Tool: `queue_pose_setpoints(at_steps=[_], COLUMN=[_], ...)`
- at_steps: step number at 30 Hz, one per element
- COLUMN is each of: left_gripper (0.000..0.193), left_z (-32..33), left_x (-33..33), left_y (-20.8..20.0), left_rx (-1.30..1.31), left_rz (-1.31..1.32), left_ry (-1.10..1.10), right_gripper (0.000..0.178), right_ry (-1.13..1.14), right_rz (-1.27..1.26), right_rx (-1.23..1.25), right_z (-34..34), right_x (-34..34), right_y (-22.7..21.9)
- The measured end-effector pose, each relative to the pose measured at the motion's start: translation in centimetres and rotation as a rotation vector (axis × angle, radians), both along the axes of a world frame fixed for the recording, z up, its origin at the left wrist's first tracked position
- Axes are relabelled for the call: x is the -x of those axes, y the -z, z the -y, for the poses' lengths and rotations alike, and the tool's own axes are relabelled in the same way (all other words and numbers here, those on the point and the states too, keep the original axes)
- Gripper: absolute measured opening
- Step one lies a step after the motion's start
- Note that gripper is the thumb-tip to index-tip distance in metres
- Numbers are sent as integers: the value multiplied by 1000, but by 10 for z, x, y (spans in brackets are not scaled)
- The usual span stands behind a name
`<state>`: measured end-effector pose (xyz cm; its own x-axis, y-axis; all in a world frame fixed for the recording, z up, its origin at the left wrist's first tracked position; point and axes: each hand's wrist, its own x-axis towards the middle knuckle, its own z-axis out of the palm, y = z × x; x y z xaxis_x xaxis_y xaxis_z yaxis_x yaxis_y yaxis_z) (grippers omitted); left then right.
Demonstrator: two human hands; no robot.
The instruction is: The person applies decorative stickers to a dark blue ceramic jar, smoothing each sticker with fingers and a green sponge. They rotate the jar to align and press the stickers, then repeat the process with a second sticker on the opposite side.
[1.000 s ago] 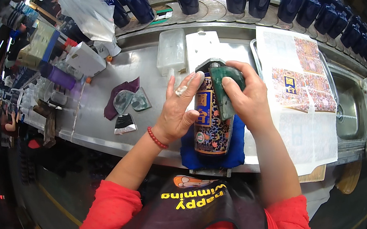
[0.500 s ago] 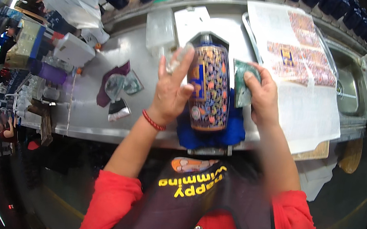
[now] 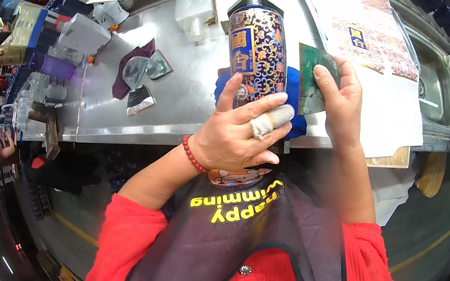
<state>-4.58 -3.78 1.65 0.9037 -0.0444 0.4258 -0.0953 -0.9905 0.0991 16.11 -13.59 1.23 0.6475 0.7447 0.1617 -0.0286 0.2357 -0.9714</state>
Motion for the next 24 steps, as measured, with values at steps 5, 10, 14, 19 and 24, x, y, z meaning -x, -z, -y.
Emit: queue_pose_setpoints(at_steps=[5,10,14,19,24], left_gripper=[80,95,101,97,91], left_z=[-3,-23,-25,-23,-23], left_x=[16,16,19,16,19], left_y=[30,33,17,10,4], left_rx=[298,202,21,40,-47], left_rz=[352,202,157,206,132], left_ry=[-364,-499,-499,-490,-498], right_gripper=[27,26,34,33,36], right_ry=[-47,-354,-219,-318,-502], right_rz=[1270,1232,1235,1144,1079], right_rx=[-91,-118,-139,-150,-214], right_z=[12,26,24,22,27], right_x=[17,27,18,15,16], right_y=[-30,-38,-31,-25,-24])
